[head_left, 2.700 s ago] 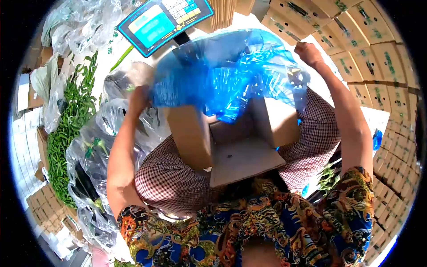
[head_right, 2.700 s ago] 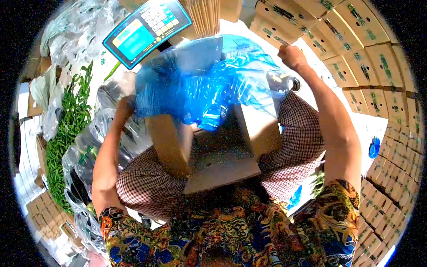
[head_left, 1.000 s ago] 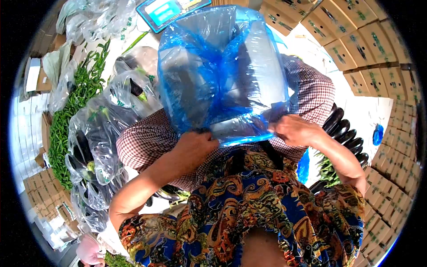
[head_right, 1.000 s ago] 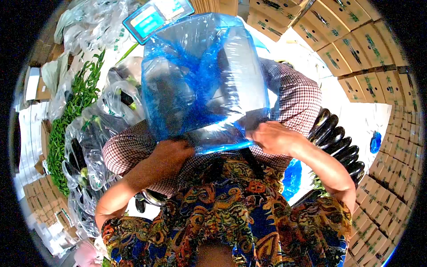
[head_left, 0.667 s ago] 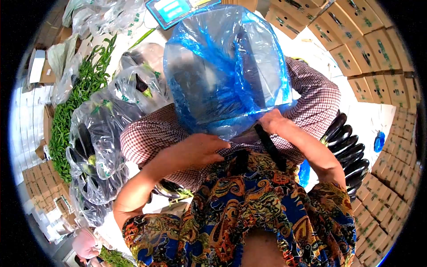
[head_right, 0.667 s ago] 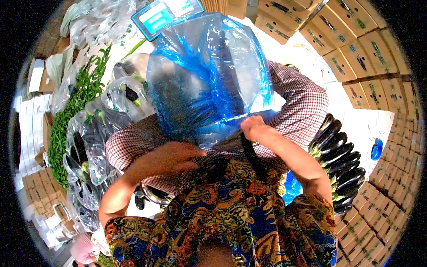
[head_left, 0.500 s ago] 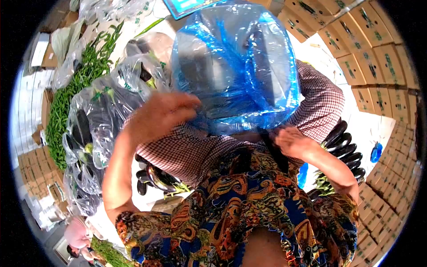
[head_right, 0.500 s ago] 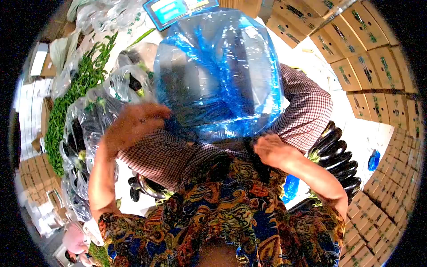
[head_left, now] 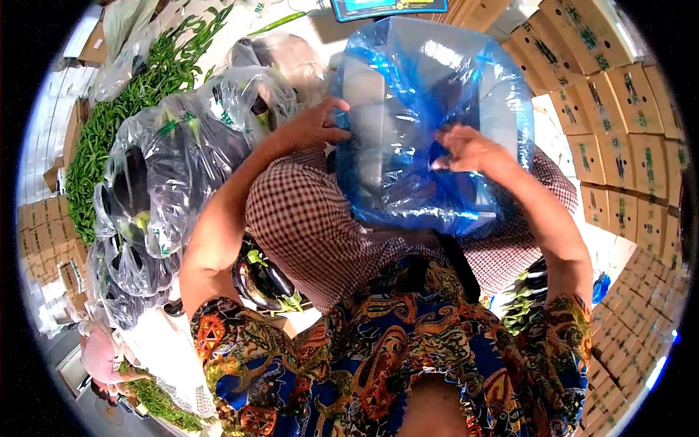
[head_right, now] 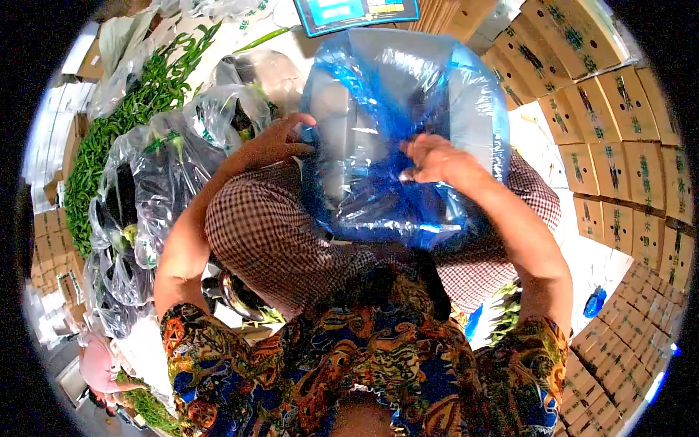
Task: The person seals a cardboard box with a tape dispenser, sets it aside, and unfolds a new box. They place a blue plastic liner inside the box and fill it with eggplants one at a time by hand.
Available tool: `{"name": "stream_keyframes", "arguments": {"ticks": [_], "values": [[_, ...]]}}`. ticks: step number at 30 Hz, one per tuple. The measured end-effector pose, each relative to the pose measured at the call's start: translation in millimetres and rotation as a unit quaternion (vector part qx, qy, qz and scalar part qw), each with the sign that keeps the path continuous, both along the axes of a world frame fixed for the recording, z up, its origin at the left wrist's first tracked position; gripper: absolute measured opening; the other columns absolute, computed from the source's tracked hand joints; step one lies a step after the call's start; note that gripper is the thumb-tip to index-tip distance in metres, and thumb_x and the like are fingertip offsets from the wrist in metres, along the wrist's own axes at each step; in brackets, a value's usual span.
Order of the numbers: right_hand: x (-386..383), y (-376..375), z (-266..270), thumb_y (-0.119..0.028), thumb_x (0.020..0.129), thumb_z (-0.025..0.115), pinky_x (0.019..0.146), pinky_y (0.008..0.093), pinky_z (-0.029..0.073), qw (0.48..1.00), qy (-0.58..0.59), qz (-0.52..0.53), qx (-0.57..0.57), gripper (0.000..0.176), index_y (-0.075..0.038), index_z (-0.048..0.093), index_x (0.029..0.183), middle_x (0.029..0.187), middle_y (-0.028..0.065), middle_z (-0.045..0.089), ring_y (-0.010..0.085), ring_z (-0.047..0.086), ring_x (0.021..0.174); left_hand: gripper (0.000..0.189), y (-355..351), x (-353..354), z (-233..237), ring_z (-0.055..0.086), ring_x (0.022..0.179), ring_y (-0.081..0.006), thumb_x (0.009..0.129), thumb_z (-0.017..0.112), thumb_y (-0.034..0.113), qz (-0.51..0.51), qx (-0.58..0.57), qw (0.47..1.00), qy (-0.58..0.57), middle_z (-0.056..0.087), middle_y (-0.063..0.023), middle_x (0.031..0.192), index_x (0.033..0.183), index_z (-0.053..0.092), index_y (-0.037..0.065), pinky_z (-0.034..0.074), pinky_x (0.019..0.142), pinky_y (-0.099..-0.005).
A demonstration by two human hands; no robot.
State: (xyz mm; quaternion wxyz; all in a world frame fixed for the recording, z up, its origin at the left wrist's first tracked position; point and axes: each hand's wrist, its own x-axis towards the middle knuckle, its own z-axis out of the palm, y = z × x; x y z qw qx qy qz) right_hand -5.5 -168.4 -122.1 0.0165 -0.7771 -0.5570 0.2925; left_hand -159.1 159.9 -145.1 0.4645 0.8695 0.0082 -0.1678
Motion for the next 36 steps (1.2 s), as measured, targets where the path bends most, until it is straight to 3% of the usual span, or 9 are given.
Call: {"name": "stream_keyframes", "arguments": {"ticks": [4, 10, 16, 17, 21, 24, 30, 34, 36], "values": [[-11.6, 7.8, -45.3, -0.045, 0.078, 0.066, 0.084, 0.0434, 0.046, 0.989, 0.025, 0.024, -0.144, 0.049, 0.003, 0.063, 0.087, 0.099, 0.0192, 0.060, 0.0367, 0.057, 0.093, 0.034, -11.6, 19.8, 47.8, 0.060, 0.083, -0.0266, 0.081, 0.068, 0.026, 0.039, 0.159, 0.978, -0.131, 0.062, -0.0132, 0.092, 0.107, 0.059, 0.007, 0.048, 0.070, -0.0387], [-21.5, 35.7, 6.1, -0.031, 0.081, 0.066, 0.085, 0.0419, 0.049, 0.975, -0.105, -0.073, -0.183, 0.088, -0.006, 0.014, 0.148, 0.127, 0.0234, 0.049, 0.0375, 0.057, 0.105, 0.041, -73.4, 76.5, 60.0, 0.057, 0.091, -0.0275, 0.071, 0.074, 0.028, -0.143, 0.112, 0.874, -0.451, 0.062, -0.0093, 0.099, 0.103, 0.062, 0.007, 0.043, 0.078, -0.0377], [2.0, 24.4, -39.4, -0.013, 0.079, 0.052, 0.076, 0.0380, 0.049, 0.939, -0.306, -0.060, -0.143, 0.030, -0.007, 0.066, 0.105, 0.100, 0.0136, 0.064, 0.0258, 0.062, 0.092, 0.012, -118.5, 138.1, 35.6, 0.055, 0.096, -0.0259, 0.075, 0.064, 0.015, -0.339, 0.471, 0.803, -0.135, 0.067, -0.0058, 0.088, 0.083, 0.073, 0.012, 0.034, 0.085, -0.0432], [-2.6, 13.2, -30.9, -0.015, 0.079, 0.053, 0.071, 0.0354, 0.047, 0.929, -0.368, 0.018, -0.049, 0.017, -0.013, 0.070, 0.074, 0.084, 0.0076, 0.065, 0.0229, 0.062, 0.084, 0.013, -117.5, 140.6, 33.0, 0.055, 0.096, -0.0262, 0.076, 0.062, 0.015, -0.313, 0.462, 0.817, -0.146, 0.067, -0.0061, 0.088, 0.083, 0.072, 0.012, 0.036, 0.085, -0.0434], [-4.0, 8.4, -36.1, -0.017, 0.080, 0.053, 0.080, 0.0373, 0.044, 0.933, -0.349, -0.004, -0.085, 0.019, -0.015, 0.072, 0.077, 0.088, 0.0066, 0.064, 0.0224, 0.061, 0.089, 0.011, -67.6, 135.1, 35.0, 0.057, 0.088, -0.0271, 0.072, 0.057, 0.013, -0.179, 0.278, 0.812, -0.481, 0.062, -0.0075, 0.081, 0.080, 0.065, 0.010, 0.042, 0.079, -0.0397], [-4.5, 1.8, -46.0, -0.017, 0.082, 0.052, 0.081, 0.0384, 0.042, 0.928, -0.356, 0.011, -0.107, 0.021, -0.016, 0.072, 0.078, 0.089, 0.0046, 0.064, 0.0228, 0.060, 0.091, 0.008, -67.5, 128.5, 107.0, 0.059, 0.080, -0.0277, 0.070, 0.057, 0.012, -0.084, 0.511, 0.774, -0.364, 0.059, -0.0092, 0.078, 0.077, 0.059, 0.008, 0.046, 0.068, -0.0419], [3.3, 36.9, 4.1, -0.013, 0.084, 0.053, 0.081, 0.0370, 0.041, 0.940, -0.131, -0.016, -0.313, 0.029, -0.018, 0.066, 0.109, 0.103, 0.0042, 0.061, 0.0225, 0.057, 0.099, 0.035, -54.9, 106.1, 74.7, 0.055, 0.101, -0.0341, 0.076, 0.063, 0.018, -0.136, 0.157, 0.910, -0.358, 0.057, -0.0164, 0.108, 0.109, 0.060, 0.008, 0.045, 0.089, -0.0423], [-4.9, 40.3, 43.9, -0.006, 0.077, 0.057, 0.081, 0.0426, 0.051, 0.972, -0.186, -0.076, -0.118, 0.023, -0.006, 0.065, 0.099, 0.106, 0.0148, 0.063, 0.0327, 0.059, 0.102, 0.056, -27.9, 84.2, 45.4, 0.046, 0.116, -0.0351, 0.078, 0.067, 0.028, 0.132, 0.164, 0.857, -0.470, 0.050, -0.0205, 0.120, 0.126, 0.048, 0.006, 0.038, 0.100, -0.0424], [-8.8, 40.6, 45.7, -0.011, 0.076, 0.061, 0.082, 0.0423, 0.051, 0.988, -0.146, -0.052, 0.026, 0.034, -0.005, 0.060, 0.109, 0.108, 0.0169, 0.061, 0.0352, 0.059, 0.102, 0.078, -18.0, 56.0, 29.8, 0.046, 0.117, -0.0395, 0.075, 0.071, 0.043, 0.224, 0.180, 0.933, -0.216, 0.049, -0.0251, 0.124, 0.134, 0.039, 0.002, 0.036, 0.101, -0.0486]]}}
